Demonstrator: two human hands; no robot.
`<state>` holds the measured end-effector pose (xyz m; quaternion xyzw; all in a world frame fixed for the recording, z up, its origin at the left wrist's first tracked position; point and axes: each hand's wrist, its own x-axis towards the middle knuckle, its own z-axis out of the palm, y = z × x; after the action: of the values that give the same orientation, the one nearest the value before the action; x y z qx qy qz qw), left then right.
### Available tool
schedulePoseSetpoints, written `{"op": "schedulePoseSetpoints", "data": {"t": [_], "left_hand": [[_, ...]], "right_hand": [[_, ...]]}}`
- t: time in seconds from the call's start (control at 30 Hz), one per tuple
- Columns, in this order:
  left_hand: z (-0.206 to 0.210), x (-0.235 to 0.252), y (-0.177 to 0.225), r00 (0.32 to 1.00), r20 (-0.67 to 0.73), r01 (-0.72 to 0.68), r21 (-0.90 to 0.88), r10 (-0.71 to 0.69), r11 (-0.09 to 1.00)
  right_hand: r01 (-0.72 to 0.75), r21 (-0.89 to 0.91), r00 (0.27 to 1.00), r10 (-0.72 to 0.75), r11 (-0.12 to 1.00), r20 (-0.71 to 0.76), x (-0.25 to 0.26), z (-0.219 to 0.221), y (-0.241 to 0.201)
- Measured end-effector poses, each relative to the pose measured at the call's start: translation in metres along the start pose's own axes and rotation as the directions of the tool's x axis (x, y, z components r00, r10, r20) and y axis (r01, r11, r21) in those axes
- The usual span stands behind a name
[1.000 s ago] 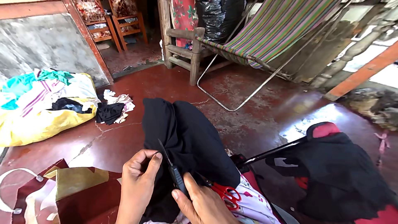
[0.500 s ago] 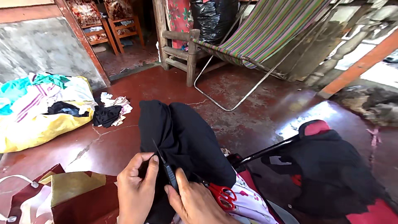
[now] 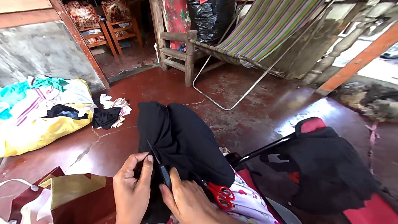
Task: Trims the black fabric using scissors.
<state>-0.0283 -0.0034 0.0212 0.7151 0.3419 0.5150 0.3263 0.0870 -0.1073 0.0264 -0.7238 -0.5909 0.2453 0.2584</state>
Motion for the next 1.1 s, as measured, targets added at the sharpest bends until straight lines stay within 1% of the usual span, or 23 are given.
{"op": "schedulePoseSetpoints", "data": {"t": [0.1,0.13,0.2,0.23,0.27,0.33,0.37,0.43,0.47,0.53,0.6,0.7,0.83,0.9,1.0,1.1], "left_hand": [[-0.01,0.006,0.005,0.999,0.033,-0.038,0.012,0.038,0.999],[-0.016,0.008,0.005,0.997,0.063,-0.055,0.025,0.053,0.998],[-0.024,0.011,0.003,0.99,0.122,-0.079,0.057,0.072,0.995],[-0.026,0.011,0.002,0.987,0.139,-0.086,0.066,0.076,0.994],[-0.026,0.01,0.0,0.985,0.152,-0.091,0.074,0.079,0.993],[-0.025,0.01,0.0,0.983,0.162,-0.106,0.095,0.089,0.99],[-0.024,0.01,0.0,0.982,0.162,-0.118,0.109,0.099,0.987],[-0.025,0.011,-0.001,0.981,0.159,-0.137,0.139,0.114,0.981],[-0.026,0.011,-0.001,0.98,0.158,-0.144,0.159,0.119,0.977],[-0.029,0.011,-0.003,0.978,0.16,-0.166,0.208,0.134,0.964],[-0.03,0.012,-0.005,0.97,0.172,-0.211,0.265,0.169,0.941],[-0.034,0.015,-0.009,0.953,0.202,-0.291,0.385,0.228,0.876],[-0.041,0.018,-0.016,0.941,0.211,-0.333,0.447,0.264,0.83],[-0.045,0.021,-0.02,0.935,0.221,-0.35,0.445,0.278,0.824],[-0.045,0.021,-0.018,0.943,0.219,-0.325,0.453,0.25,0.83],[-0.047,0.019,0.001,0.956,0.239,-0.276,0.553,0.168,0.787]], "right_hand": [[0.063,0.09,0.998,-0.061,0.994,-0.025,0.004,-0.005,-0.001],[0.091,0.126,0.994,-0.081,0.988,-0.075,0.002,-0.006,-0.002],[0.164,0.19,0.965,-0.117,0.968,-0.236,0.003,-0.007,0.001],[0.186,0.229,0.95,-0.115,0.956,-0.291,0.007,-0.009,0.003],[0.18,0.281,0.946,-0.088,0.943,-0.311,0.014,-0.013,0.004],[0.128,0.375,0.954,-0.011,0.918,-0.299,0.032,-0.021,0.005],[0.124,0.405,0.955,0.003,0.906,-0.298,0.042,-0.022,0.007],[0.161,0.459,0.958,-0.026,0.874,-0.287,0.058,-0.023,0.01],[0.163,0.467,0.965,-0.043,0.869,-0.258,0.062,-0.024,0.009],[0.132,0.435,0.977,-0.042,0.89,-0.211,0.066,-0.025,0.007],[0.097,0.394,0.98,-0.018,0.914,-0.199,0.067,-0.024,0.007],[0.048,0.37,0.984,0.02,0.928,-0.178,0.067,-0.027,0.01],[0.059,0.278,0.989,-0.019,0.959,-0.145,0.064,-0.03,0.008],[0.074,0.29,0.988,-0.031,0.954,-0.149,0.063,-0.029,0.007],[0.122,0.358,0.978,-0.051,0.926,-0.202,0.061,-0.022,0.01],[0.119,0.434,0.971,-0.015,0.893,-0.237,0.06,-0.012,0.016]]}}
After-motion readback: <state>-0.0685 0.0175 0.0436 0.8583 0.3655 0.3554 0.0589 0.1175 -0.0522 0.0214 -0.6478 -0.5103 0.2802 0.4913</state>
